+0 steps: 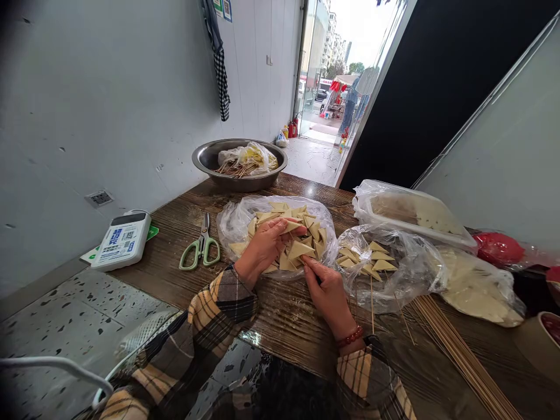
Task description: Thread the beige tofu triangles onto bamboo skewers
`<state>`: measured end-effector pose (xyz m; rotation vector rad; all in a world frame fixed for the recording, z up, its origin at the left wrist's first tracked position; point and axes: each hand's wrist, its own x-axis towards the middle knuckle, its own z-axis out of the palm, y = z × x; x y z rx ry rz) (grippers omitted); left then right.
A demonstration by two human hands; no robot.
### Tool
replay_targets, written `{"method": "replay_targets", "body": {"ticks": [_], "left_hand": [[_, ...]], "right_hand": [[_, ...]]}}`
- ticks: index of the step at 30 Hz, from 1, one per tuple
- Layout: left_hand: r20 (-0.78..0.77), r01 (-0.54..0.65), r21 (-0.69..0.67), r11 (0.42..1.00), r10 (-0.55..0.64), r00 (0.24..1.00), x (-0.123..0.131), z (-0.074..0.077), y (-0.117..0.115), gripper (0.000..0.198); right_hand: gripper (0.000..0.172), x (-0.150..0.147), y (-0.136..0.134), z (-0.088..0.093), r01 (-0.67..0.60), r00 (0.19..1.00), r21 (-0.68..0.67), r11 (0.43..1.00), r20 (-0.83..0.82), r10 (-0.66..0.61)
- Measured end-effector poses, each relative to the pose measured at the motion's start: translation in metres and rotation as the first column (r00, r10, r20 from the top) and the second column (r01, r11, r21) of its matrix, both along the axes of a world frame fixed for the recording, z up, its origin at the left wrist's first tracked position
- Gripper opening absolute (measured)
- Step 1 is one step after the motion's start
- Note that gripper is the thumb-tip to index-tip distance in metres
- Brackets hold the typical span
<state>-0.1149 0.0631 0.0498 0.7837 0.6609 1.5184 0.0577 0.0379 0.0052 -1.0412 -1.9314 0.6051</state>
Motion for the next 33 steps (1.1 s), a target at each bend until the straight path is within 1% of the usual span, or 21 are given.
{"method": "replay_targets", "body": {"ticks": [11, 15, 20, 26, 29, 33], "left_hand": [[-0.004, -0.004, -0.03, 1.0, 0.003, 1.0, 0.0002, 0.0011, -0.0008, 0.024], [0.003, -0.001, -0.03, 1.0, 0.002, 1.0, -0.0017, -0.0008, 0.0012, 0.025], [-0.004, -0.058, -0.015, 0.998, 0.058, 0.998, -0.0041, -0.003, 0.0041, 0.025], [-0.053, -0.074, 0.001, 0.997, 0.074, 0.996, -0.0012, 0.0004, 0.0015, 0.025], [-0.072, -0.058, 0.026, 0.998, 0.06, 0.996, 0.0001, 0.002, 0.0, 0.026], [-0.076, 0.006, 0.03, 1.0, -0.004, 0.997, 0.001, 0.0027, -0.0014, 0.027]], "right_hand": [[0.032, 0.0006, -0.001, 0.0002, -0.018, 1.0, -0.016, 1.0, 0.002, 0.018], [0.033, 0.0008, -0.0017, 0.0003, -0.017, 1.0, -0.027, 0.999, -0.002, 0.017], [0.033, 0.0009, -0.0033, 0.0015, -0.021, 1.0, -0.021, 1.0, 0.002, 0.022], [0.034, 0.0007, -0.0036, 0.0015, 0.002, 1.0, -0.03, 1.0, 0.016, -0.002], [0.033, 0.0009, -0.0029, 0.0, 0.013, 1.0, -0.027, 1.0, 0.018, -0.012], [0.033, 0.0016, -0.0013, -0.0015, 0.011, 1.0, -0.012, 1.0, 0.01, -0.011]]}}
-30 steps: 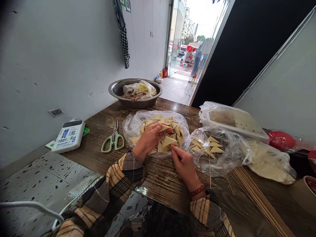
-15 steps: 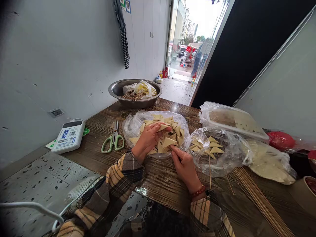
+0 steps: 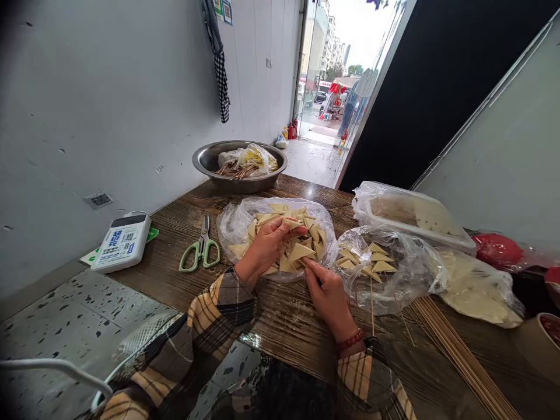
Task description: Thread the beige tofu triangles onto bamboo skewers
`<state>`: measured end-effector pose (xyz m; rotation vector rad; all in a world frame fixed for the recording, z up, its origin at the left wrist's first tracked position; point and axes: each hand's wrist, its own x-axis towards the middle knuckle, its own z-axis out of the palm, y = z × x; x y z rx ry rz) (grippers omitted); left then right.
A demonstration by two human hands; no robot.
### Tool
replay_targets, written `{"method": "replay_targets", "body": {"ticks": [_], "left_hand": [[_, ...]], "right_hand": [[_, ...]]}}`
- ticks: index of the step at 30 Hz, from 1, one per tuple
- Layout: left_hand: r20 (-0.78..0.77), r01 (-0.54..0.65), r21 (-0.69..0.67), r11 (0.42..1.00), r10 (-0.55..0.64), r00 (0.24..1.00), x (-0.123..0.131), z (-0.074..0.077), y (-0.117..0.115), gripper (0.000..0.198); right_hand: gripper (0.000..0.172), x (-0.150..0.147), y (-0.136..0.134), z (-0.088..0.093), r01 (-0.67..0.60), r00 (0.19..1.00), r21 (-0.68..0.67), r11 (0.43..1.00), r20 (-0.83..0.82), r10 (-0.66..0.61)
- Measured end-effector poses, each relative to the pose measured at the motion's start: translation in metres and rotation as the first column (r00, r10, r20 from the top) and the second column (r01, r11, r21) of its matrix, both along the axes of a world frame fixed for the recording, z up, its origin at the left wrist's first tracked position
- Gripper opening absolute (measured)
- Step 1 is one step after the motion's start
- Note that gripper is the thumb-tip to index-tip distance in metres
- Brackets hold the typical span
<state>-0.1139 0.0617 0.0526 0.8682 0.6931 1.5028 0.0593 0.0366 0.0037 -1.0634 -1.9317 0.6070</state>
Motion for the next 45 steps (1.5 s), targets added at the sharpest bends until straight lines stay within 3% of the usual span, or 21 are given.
{"method": "replay_targets", "body": {"ticks": [24, 45], "left_hand": [[0.124, 0.152, 0.026, 0.988, -0.154, 0.98, -0.0058, -0.0066, 0.0002, 0.024], [0.047, 0.145, -0.031, 0.989, -0.144, 0.988, -0.0004, -0.0059, -0.0012, 0.03]], "right_hand": [[0.03, 0.0003, 0.0004, 0.0048, -0.029, 0.999, -0.043, 0.999, -0.033, 0.028], [0.029, -0.0029, 0.0029, 0.001, 0.019, 0.999, 0.048, 0.999, -0.028, -0.018]]}}
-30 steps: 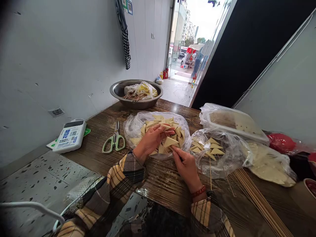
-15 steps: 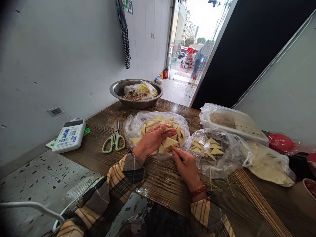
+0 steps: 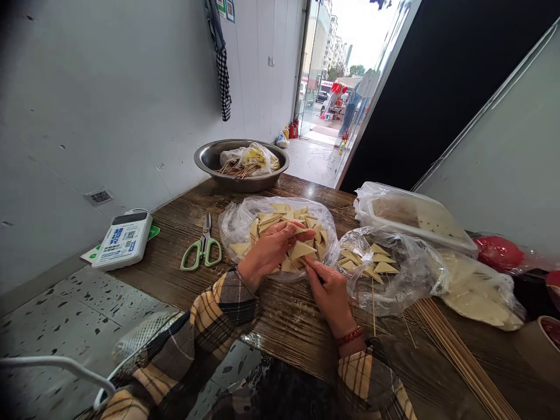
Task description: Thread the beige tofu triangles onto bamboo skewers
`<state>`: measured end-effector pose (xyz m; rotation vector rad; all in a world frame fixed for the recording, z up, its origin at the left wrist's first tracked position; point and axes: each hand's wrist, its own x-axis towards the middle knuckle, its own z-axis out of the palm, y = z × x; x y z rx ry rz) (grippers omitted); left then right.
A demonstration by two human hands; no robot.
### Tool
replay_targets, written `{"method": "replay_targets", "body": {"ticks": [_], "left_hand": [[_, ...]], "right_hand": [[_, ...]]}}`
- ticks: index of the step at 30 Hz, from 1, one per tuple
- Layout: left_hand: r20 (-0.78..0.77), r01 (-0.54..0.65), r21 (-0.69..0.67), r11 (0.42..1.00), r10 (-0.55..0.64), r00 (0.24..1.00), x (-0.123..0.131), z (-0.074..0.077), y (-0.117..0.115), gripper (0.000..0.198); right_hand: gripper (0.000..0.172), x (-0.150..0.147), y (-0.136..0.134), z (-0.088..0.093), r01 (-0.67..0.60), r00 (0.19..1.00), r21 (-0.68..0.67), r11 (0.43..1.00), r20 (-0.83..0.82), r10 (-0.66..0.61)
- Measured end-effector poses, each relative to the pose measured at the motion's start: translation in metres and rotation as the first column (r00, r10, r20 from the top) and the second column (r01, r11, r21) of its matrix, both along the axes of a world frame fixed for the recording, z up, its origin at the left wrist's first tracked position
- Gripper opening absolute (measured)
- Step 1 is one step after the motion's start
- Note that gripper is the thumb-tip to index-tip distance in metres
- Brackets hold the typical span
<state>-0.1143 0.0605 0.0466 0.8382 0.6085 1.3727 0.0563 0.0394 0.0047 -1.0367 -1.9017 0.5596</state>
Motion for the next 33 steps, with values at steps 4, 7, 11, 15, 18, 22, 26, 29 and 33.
{"method": "replay_targets", "body": {"ticks": [4, 7, 11, 15, 18, 22, 26, 29, 33], "left_hand": [[-0.002, 0.005, -0.031, 0.999, -0.005, 1.0, 0.003, -0.001, 0.0, 0.033], [0.003, 0.036, -0.045, 0.998, -0.036, 0.999, 0.007, -0.003, 0.001, 0.032], [0.029, 0.054, -0.05, 0.997, -0.053, 0.998, 0.01, -0.005, 0.001, 0.029], [0.141, 0.063, -0.074, 0.995, -0.052, 0.989, 0.01, -0.003, 0.003, 0.029], [0.203, 0.054, -0.105, 0.993, -0.032, 0.979, 0.009, -0.002, 0.004, 0.029], [0.154, 0.105, -0.076, 0.992, -0.093, 0.984, 0.008, -0.002, 0.003, 0.028], [0.093, 0.1, -0.06, 0.993, -0.094, 0.991, 0.006, -0.001, 0.002, 0.027], [0.08, 0.032, -0.057, 0.998, -0.028, 0.996, 0.004, 0.001, 0.002, 0.027], [0.045, -0.01, -0.081, 0.997, 0.013, 0.999, 0.005, 0.004, 0.002, 0.03]], "right_hand": [[0.029, -0.001, 0.0, 0.0, 0.01, 1.0, 0.014, 1.0, 0.009, -0.01], [0.03, -0.003, 0.0, 0.001, 0.023, 1.0, 0.013, 1.0, 0.009, -0.023], [0.031, -0.006, 0.0, 0.003, 0.064, 0.998, 0.002, 0.998, 0.005, -0.064], [0.03, -0.005, -0.002, 0.007, 0.125, 0.992, -0.023, 0.992, -0.024, -0.126], [0.028, -0.004, -0.003, 0.009, 0.157, 0.987, -0.031, 0.987, -0.031, -0.158], [0.027, -0.005, -0.003, 0.01, 0.139, 0.99, -0.033, 0.99, 0.004, -0.138], [0.026, -0.006, -0.002, 0.008, 0.088, 0.996, -0.076, 0.993, -0.005, -0.089], [0.028, -0.006, -0.001, 0.006, 0.035, 0.997, -0.136, 0.99, -0.067, -0.044], [0.032, -0.006, 0.002, 0.004, -0.006, 0.993, -0.212, 0.977, -0.115, -0.018]]}}
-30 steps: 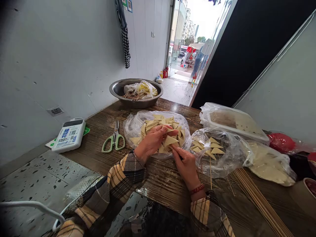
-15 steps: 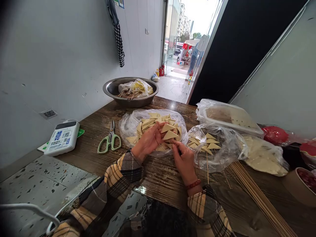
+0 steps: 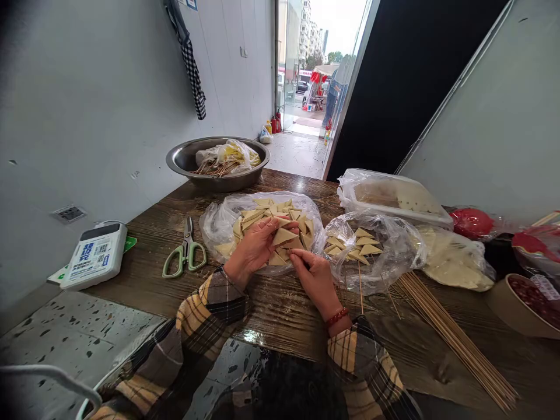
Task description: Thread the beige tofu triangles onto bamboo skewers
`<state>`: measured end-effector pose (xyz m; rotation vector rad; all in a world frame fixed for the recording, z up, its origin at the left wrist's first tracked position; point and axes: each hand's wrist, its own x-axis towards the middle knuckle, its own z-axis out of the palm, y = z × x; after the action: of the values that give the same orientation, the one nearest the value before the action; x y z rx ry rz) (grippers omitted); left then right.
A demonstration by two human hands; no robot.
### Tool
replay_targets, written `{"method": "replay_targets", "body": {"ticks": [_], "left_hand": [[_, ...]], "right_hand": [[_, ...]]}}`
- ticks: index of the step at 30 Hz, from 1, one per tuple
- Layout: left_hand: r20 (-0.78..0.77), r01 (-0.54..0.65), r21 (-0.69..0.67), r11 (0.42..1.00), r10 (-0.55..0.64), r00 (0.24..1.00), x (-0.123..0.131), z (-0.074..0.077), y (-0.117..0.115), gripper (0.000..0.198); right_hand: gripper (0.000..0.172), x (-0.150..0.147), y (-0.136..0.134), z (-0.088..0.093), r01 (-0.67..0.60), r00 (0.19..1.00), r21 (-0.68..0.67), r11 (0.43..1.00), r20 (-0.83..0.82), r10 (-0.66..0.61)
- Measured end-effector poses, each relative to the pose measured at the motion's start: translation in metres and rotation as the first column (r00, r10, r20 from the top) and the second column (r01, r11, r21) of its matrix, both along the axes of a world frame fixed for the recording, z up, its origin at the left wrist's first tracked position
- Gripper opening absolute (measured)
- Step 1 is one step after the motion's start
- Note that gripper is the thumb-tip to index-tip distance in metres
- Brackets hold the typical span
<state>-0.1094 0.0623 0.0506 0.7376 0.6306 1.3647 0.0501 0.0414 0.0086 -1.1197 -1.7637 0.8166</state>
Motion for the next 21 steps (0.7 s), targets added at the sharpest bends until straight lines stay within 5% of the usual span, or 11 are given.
{"method": "replay_targets", "body": {"ticks": [21], "left_hand": [[-0.096, 0.044, 0.06, 0.997, -0.039, 0.995, 0.014, -0.002, -0.005, 0.033]], "right_hand": [[0.034, -0.004, 0.003, 0.007, 0.035, 0.999, 0.042, 0.999, -0.001, -0.034]]}}
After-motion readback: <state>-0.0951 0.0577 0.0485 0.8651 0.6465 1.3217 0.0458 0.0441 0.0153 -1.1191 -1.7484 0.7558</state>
